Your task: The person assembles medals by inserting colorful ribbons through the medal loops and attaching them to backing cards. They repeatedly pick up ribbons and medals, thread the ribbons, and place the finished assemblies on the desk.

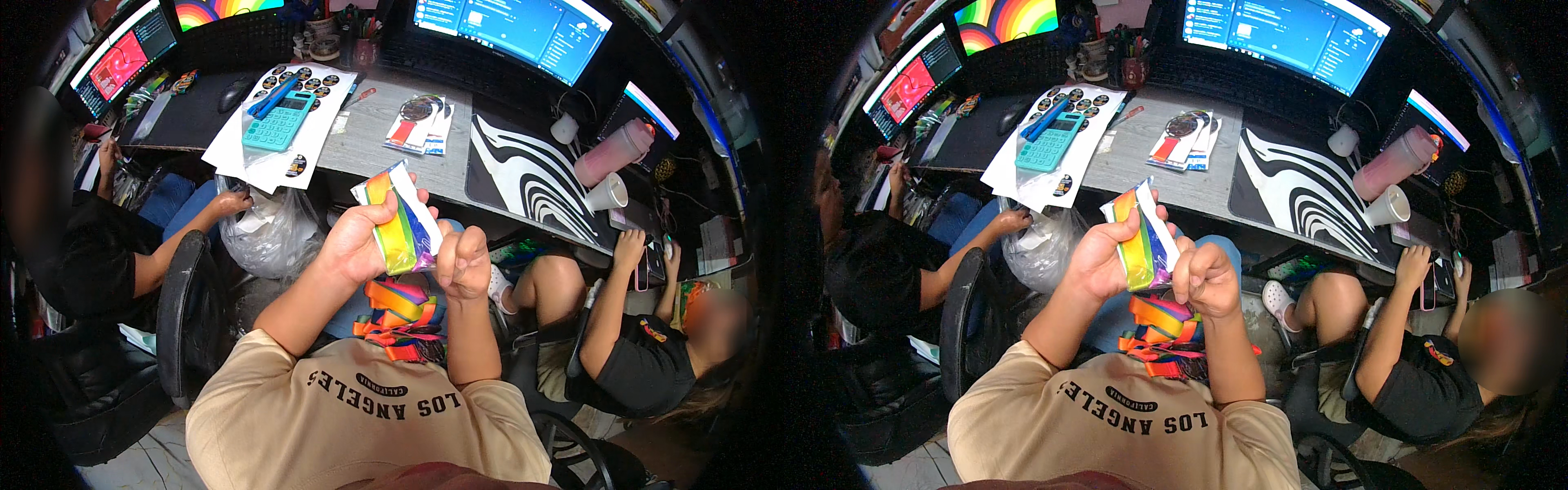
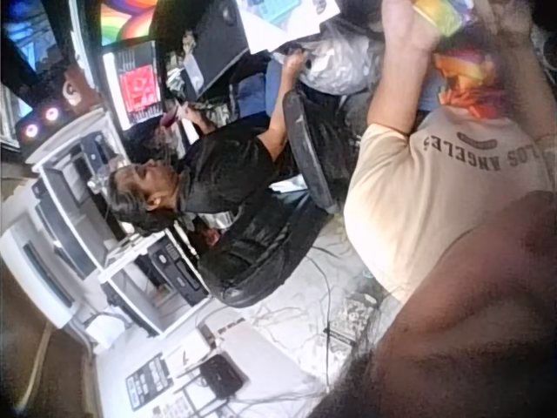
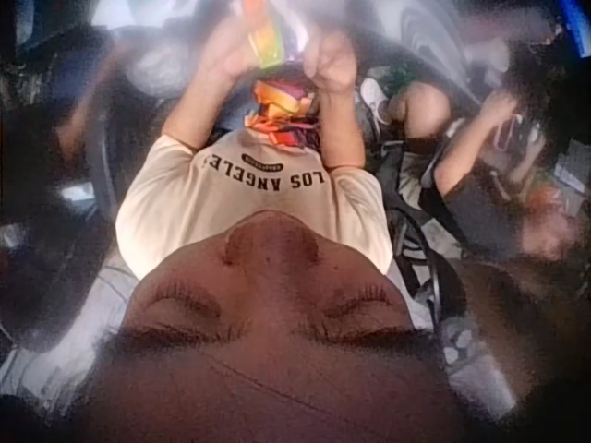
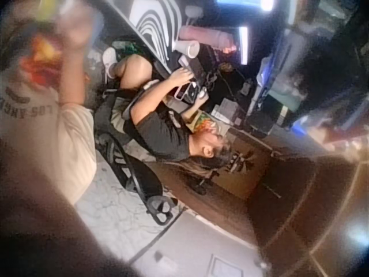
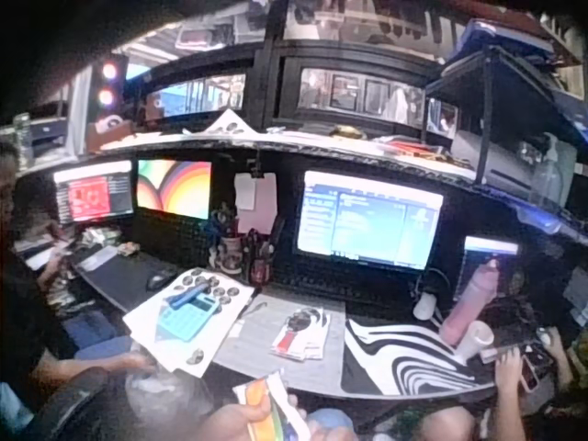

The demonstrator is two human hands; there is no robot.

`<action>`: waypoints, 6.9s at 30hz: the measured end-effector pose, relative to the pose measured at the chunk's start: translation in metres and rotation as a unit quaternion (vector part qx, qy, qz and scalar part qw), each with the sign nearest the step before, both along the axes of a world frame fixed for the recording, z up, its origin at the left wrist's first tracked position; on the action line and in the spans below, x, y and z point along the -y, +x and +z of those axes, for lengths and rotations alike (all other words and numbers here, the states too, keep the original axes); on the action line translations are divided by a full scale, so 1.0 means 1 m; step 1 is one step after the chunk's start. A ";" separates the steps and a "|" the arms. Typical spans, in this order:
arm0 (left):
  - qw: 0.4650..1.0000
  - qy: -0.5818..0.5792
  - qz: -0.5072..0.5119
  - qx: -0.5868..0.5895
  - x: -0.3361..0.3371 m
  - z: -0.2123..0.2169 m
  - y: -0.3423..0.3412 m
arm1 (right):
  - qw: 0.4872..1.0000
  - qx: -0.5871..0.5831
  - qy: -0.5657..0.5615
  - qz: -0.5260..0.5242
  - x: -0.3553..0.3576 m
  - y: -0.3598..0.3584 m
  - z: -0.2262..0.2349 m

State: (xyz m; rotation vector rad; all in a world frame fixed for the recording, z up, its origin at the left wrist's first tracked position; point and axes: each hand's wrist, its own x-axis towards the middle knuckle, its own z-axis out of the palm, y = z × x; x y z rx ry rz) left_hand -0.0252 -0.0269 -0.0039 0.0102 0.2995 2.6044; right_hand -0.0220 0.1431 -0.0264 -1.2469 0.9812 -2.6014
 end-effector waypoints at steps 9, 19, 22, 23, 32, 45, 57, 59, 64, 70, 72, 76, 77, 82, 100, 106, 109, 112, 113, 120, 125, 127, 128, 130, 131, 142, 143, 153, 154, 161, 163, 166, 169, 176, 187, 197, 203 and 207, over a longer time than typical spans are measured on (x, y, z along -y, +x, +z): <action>0.915 -0.218 0.310 -0.140 -0.011 0.016 0.015 | 0.766 -0.204 0.391 -0.467 -0.010 0.022 0.045; 0.973 -0.137 0.187 -0.006 0.007 0.011 -0.005 | 0.727 -0.294 0.383 -0.487 0.001 0.027 0.022; 0.978 -0.095 0.183 -0.006 0.006 0.004 -0.006 | 0.724 -0.176 0.403 -0.532 0.006 0.027 0.019; 0.983 -0.059 0.173 -0.022 0.005 0.002 -0.005 | 0.716 -0.129 0.413 -0.547 0.009 0.027 0.015; 0.946 -0.130 0.269 -0.127 -0.017 0.002 0.008 | 0.895 0.124 0.223 -0.366 0.015 0.022 -0.003; 0.911 -0.217 0.306 -0.175 -0.027 -0.002 0.016 | 0.905 0.208 0.188 -0.320 0.012 0.023 -0.012; 0.869 -0.155 0.435 -0.178 0.028 -0.006 -0.006 | 0.866 0.308 0.268 -0.288 -0.029 0.038 -0.040; 0.865 -0.219 0.422 -0.160 0.038 -0.012 -0.007 | 0.860 0.297 0.339 -0.240 -0.044 0.048 -0.044; 0.883 -0.357 0.270 -0.141 0.032 -0.043 0.000 | 0.688 0.102 0.630 -0.346 -0.047 0.065 -0.063; 0.838 -0.434 0.201 -0.264 0.023 -0.060 0.018 | 0.754 0.013 0.383 -0.533 -0.044 0.061 -0.054; 0.833 -0.410 0.158 -0.335 0.022 -0.059 0.035 | 0.776 0.002 0.376 -0.506 -0.042 0.058 -0.045; 0.852 -0.452 0.112 -0.239 0.014 -0.077 0.062 | 0.800 -0.008 0.393 -0.452 -0.024 0.045 -0.039; 0.823 -0.497 0.153 -0.228 0.025 -0.089 0.060 | 0.791 -0.006 0.408 -0.456 -0.021 0.043 -0.038; 0.886 -0.237 0.284 0.278 0.153 -0.177 0.018 | 0.796 0.044 0.409 -0.445 -0.021 0.030 -0.033; 0.521 -0.535 0.617 0.247 0.170 -0.180 -0.039 | 0.525 -0.174 0.576 -0.602 0.024 -0.132 -0.011; 0.466 -0.616 0.611 -0.172 0.071 -0.112 0.024 | 0.661 -0.162 0.303 -0.667 0.020 -0.097 0.035; 0.440 -0.670 0.528 -0.281 0.043 -0.078 0.018 | 0.681 -0.161 0.325 -0.637 0.021 -0.084 0.047; 0.508 -0.695 0.421 -0.283 0.016 -0.057 -0.003 | 0.730 -0.055 0.350 -0.584 0.019 -0.088 0.046; 0.556 -0.659 0.428 -0.272 0.009 -0.053 -0.007 | 0.741 -0.045 0.331 -0.582 0.017 -0.089 0.044; 0.459 -0.700 0.443 -0.322 0.011 -0.052 -0.049 | 0.820 0.027 0.200 -0.535 -0.004 -0.075 0.034; 0.441 -0.754 0.360 -0.328 -0.003 -0.052 -0.101 | 0.798 0.075 0.211 -0.559 -0.034 -0.060 0.027; 0.371 -0.791 0.351 -0.338 -0.015 -0.053 -0.117 | 0.802 0.100 0.211 -0.550 -0.045 -0.053 0.021; 0.367 -0.799 0.327 -0.347 -0.017 -0.054 -0.124 | 0.796 0.114 0.223 -0.551 -0.050 -0.050 0.018; 0.359 -0.815 0.276 -0.363 -0.016 -0.054 -0.136 | 0.784 0.143 0.242 -0.553 -0.060 -0.041 0.013; 0.329 -0.800 0.326 -0.382 -0.012 -0.053 -0.139 | 0.778 0.158 0.250 -0.554 -0.065 -0.035 0.011; 0.739 -0.583 0.234 -0.244 0.020 0.005 -0.070 | 0.881 0.070 0.266 -0.385 -0.069 -0.018 0.023; 0.733 -0.600 0.202 -0.249 0.019 0.008 -0.058 | 0.892 0.078 0.260 -0.362 -0.065 -0.019 0.024; 0.814 -0.534 -0.036 -0.226 0.026 -0.009 -0.003 | 0.860 0.199 0.320 -0.343 -0.075 -0.004 0.038; 0.814 -0.538 -0.047 -0.212 0.025 -0.015 0.001 | 0.856 0.197 0.341 -0.336 -0.077 -0.002 0.039; 0.835 -0.507 -0.034 -0.210 0.010 -0.048 0.018 | 0.830 0.202 0.451 -0.259 -0.068 0.005 0.025; 0.824 -0.513 -0.024 -0.238 0.008 -0.050 0.024 | 0.820 0.195 0.459 -0.282 -0.066 0.008 0.023; 0.816 -0.498 0.073 -0.286 -0.001 -0.047 0.034 | 0.807 0.208 0.488 -0.260 -0.063 0.013 0.029; 0.853 -0.480 0.047 -0.199 -0.006 -0.042 0.040 | 0.795 0.113 0.531 -0.270 -0.051 0.016 0.036; 0.619 -0.494 0.587 -0.167 0.071 -0.026 0.034 | 0.884 0.084 0.374 -0.268 -0.038 -0.032 0.032; 0.511 -0.371 0.739 0.234 0.220 -0.178 -0.034 | 0.529 0.031 0.583 -0.616 0.024 -0.158 -0.033; 0.693 -0.431 0.521 0.250 0.290 -0.277 -0.092 | 0.493 0.021 0.603 -0.626 0.024 -0.158 -0.040; 0.474 -0.517 0.673 0.233 0.209 -0.158 -0.043 | 0.635 0.126 0.469 -0.601 0.016 -0.160 -0.038; 0.444 -0.535 0.718 -0.022 0.153 -0.075 -0.023 | 0.551 -0.041 0.488 -0.676 0.005 -0.147 -0.022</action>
